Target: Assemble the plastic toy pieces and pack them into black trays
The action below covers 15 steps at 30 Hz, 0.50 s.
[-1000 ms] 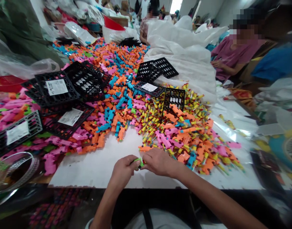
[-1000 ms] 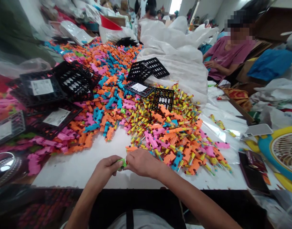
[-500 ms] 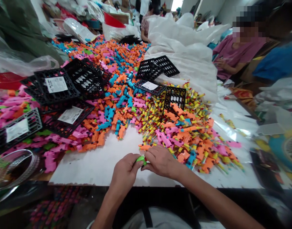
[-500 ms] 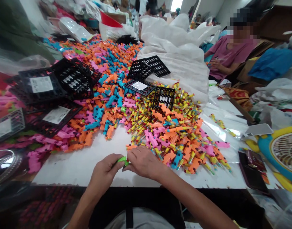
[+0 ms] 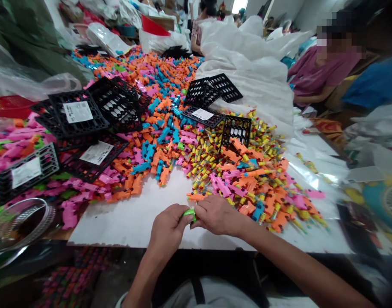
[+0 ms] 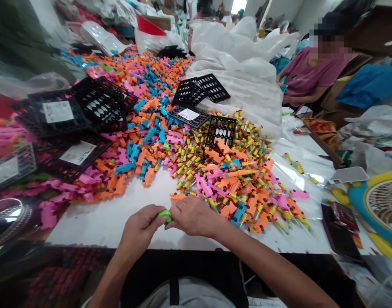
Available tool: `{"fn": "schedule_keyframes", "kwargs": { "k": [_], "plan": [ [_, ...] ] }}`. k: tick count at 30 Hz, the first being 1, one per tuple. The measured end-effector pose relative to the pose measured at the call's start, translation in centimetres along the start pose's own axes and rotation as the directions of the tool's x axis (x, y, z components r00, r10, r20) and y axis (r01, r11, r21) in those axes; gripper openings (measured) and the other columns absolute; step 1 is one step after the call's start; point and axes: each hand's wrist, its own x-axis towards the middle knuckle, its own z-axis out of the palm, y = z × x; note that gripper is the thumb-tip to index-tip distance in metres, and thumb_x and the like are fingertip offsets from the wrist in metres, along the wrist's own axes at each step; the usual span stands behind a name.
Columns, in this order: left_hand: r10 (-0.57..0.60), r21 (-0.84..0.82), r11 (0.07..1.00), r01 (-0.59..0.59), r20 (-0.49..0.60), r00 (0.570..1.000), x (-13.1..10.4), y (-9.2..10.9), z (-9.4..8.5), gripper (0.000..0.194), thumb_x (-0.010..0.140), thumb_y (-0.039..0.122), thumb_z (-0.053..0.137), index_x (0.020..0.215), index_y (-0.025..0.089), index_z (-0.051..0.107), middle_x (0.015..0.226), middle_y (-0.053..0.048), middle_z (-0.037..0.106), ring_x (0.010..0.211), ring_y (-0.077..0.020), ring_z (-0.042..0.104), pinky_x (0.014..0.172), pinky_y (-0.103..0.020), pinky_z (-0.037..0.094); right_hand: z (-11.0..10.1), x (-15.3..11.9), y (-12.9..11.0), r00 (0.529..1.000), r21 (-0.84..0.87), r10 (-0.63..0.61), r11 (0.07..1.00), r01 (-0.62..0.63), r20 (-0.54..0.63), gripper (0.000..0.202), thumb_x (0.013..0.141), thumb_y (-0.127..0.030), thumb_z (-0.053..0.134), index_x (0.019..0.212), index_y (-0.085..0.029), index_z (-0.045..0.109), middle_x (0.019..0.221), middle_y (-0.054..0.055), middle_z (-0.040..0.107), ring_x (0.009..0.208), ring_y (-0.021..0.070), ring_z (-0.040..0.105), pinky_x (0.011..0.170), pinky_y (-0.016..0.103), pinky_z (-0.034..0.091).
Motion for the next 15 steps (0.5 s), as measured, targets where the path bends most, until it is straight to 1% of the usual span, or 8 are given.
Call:
{"fn": "schedule_keyframes", "kwargs": {
  "k": [2, 4, 7, 10, 11, 13, 14, 15],
  "plan": [
    [-0.034, -0.039, 0.999, 0.034, 0.009, 0.999, 0.1, -0.1, -0.1, 0.022, 0.082, 0.036, 0.050, 0.081, 0.023, 0.068, 0.076, -0.001, 0.065, 0.071, -0.0159, 0.057, 0.066, -0.028, 0.043, -0.1, 0.1, 0.1, 0.999, -0.018, -0.037, 0.999, 0.037, 0.005, 0.043, 0.097, -0.052, 0.039, 0.078, -0.016, 0.054, 0.066, 0.003, 0.059, 0.061, 0.0165, 0.054, 0.058, 0.031, 0.029],
    [-0.079, -0.086, 0.993, 0.080, 0.017, 0.997, 0.2, -0.3, 0.0, 0.023, 0.081, 0.037, 0.051, 0.081, 0.023, 0.069, 0.076, -0.001, 0.067, 0.065, -0.0151, 0.056, 0.061, -0.027, 0.044, 0.0, 0.1, 0.1, 0.999, -0.024, -0.042, 0.999, 0.042, 0.019, 0.044, 0.096, -0.053, 0.038, 0.077, -0.017, 0.053, 0.064, 0.003, 0.058, 0.059, 0.0164, 0.053, 0.057, 0.031, 0.028],
    [-0.106, -0.127, 0.986, 0.110, 0.034, 0.994, 0.4, -0.8, 0.2, 0.023, 0.080, 0.038, 0.052, 0.082, 0.023, 0.070, 0.076, -0.001, 0.068, 0.062, -0.0147, 0.056, 0.058, -0.027, 0.045, 0.5, 0.1, -0.1, 1.000, 0.042, -0.003, 0.999, 0.003, 0.020, 0.040, 0.097, -0.050, 0.039, 0.079, -0.017, 0.054, 0.067, 0.003, 0.059, 0.063, 0.0168, 0.053, 0.060, 0.031, 0.032],
    [-0.107, -0.157, 0.981, 0.111, 0.031, 0.994, 0.7, -1.2, 0.7, 0.023, 0.081, 0.039, 0.054, 0.086, 0.023, 0.070, 0.077, -0.001, 0.070, 0.069, -0.0164, 0.060, 0.063, -0.028, 0.048, 1.3, -0.4, -0.6, 0.997, 0.119, 0.078, 0.990, -0.080, 0.023, 0.032, 0.098, -0.044, 0.042, 0.087, -0.017, 0.055, 0.077, 0.005, 0.062, 0.073, 0.0177, 0.054, 0.066, 0.031, 0.036],
    [-0.086, -0.158, 0.983, 0.090, 0.030, 0.996, 0.8, -1.3, 0.8, 0.024, 0.082, 0.039, 0.053, 0.087, 0.023, 0.070, 0.080, -0.002, 0.071, 0.074, -0.0171, 0.062, 0.068, -0.028, 0.050, 1.4, -0.8, -0.5, 0.994, 0.126, 0.103, 0.987, -0.105, 0.023, 0.031, 0.098, -0.043, 0.042, 0.088, -0.017, 0.055, 0.078, 0.004, 0.062, 0.073, 0.0176, 0.054, 0.067, 0.031, 0.036],
    [-0.002, -0.146, 0.989, 0.002, 0.003, 1.000, 1.3, -1.6, 0.7, 0.026, 0.086, 0.039, 0.050, 0.095, 0.023, 0.069, 0.092, -0.003, 0.072, 0.088, -0.0179, 0.064, 0.081, -0.030, 0.051, 1.1, -1.8, 0.2, 0.989, 0.106, 0.148, 0.984, -0.147, -0.007, 0.031, 0.099, -0.039, 0.040, 0.083, -0.018, 0.056, 0.072, 0.003, 0.059, 0.068, 0.0169, 0.051, 0.065, 0.030, 0.035],
    [0.041, -0.125, 0.991, -0.046, -0.041, 0.998, 1.8, -1.9, 0.5, 0.029, 0.087, 0.040, 0.048, 0.101, 0.023, 0.067, 0.100, -0.004, 0.071, 0.093, -0.0179, 0.064, 0.085, -0.031, 0.050, 0.7, -2.4, 0.9, 0.981, 0.078, 0.188, 0.980, -0.185, -0.038, 0.032, 0.100, -0.037, 0.038, 0.079, -0.018, 0.055, 0.068, 0.002, 0.057, 0.065, 0.0167, 0.049, 0.063, 0.030, 0.034],
    [0.073, -0.088, 0.993, -0.083, -0.109, 0.991, 2.3, -2.2, 0.2, 0.031, 0.089, 0.041, 0.047, 0.108, 0.023, 0.065, 0.105, -0.006, 0.069, 0.096, -0.0182, 0.063, 0.088, -0.032, 0.050, 0.0, -3.1, 1.9, 0.964, 0.036, 0.256, 0.967, -0.254, -0.073, 0.034, 0.100, -0.036, 0.038, 0.077, -0.019, 0.055, 0.065, 0.002, 0.056, 0.063, 0.0170, 0.047, 0.062, 0.031, 0.033]
  ]
}}
